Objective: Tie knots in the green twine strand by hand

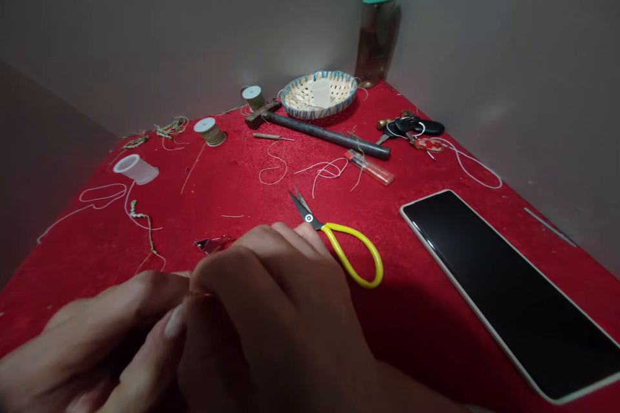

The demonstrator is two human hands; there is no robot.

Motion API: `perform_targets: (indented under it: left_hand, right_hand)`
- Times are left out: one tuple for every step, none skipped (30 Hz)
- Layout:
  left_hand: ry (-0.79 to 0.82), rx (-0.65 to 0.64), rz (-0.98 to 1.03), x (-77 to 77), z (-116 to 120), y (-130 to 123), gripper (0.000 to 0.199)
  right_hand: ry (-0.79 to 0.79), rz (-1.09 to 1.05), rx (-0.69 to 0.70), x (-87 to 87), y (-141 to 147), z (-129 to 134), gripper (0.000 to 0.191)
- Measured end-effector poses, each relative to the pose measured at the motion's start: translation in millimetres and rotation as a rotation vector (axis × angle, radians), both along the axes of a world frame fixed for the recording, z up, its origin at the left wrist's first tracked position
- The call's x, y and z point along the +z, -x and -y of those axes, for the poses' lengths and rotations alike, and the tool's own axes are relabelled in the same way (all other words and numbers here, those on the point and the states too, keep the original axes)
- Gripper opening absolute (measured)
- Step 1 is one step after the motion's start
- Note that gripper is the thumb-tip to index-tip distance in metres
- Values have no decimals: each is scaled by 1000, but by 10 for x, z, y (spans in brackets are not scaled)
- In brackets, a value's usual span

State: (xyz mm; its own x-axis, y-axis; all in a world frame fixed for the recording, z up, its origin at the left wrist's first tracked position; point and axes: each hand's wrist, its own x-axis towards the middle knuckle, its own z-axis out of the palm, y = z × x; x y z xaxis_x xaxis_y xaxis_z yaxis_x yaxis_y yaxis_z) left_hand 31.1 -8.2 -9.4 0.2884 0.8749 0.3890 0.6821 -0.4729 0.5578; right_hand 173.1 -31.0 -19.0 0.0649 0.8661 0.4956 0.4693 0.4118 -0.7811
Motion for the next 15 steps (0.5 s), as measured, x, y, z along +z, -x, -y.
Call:
perform_targets:
  left_hand:
    - [-10,-6,-1,-16,27,9,34]
    - [-23,-15,1,-34,57,25,33]
    - [-40,-29,8,-50,85,44,32]
    - [-57,-52,17,-63,110,65,31]
    - [-74,-77,21,-72,127,87,30]
    - [-93,-106,21,-76,137,107,28]
    - [-112,-126,11,-74,136,124,27]
    - [-125,-153,-10,-67,126,139,26]
    - [-134,-178,-36,-55,109,151,25]
    - [-143,-204,-65,-40,84,160,25]
    - [-147,-234,-98,-22,57,169,26]
    - [-146,-265,-128,-3,29,178,27]
    - [-146,-292,-155,15,4,187,29]
    - [-154,-314,-177,31,-14,198,30]
    - [-168,-318,-204,40,-25,211,32]
  right_hand:
    - [-26,16,20,-13,-9,-6,10]
    - [-34,32,32,-25,-17,-12,10]
    - [-47,50,45,-37,-21,-18,9]
    - [-50,62,49,-47,-23,-24,9]
    - [-34,90,57,-55,-20,-28,10]
    - [-27,119,61,-62,-15,-29,12]
    - [-28,138,47,-67,-9,-27,15]
    - [-75,134,6,-70,-3,-23,18]
    - [-121,140,-22,-68,1,-15,20]
    - [-156,147,-53,-61,1,-4,21]
    - [-177,160,-69,-49,-2,8,21]
    - [-105,208,-36,-31,-6,20,20]
    - [-85,219,-26,-10,-11,30,21]
    - [-58,231,-4,13,-13,35,21]
    - [-48,229,6,35,-12,35,21]
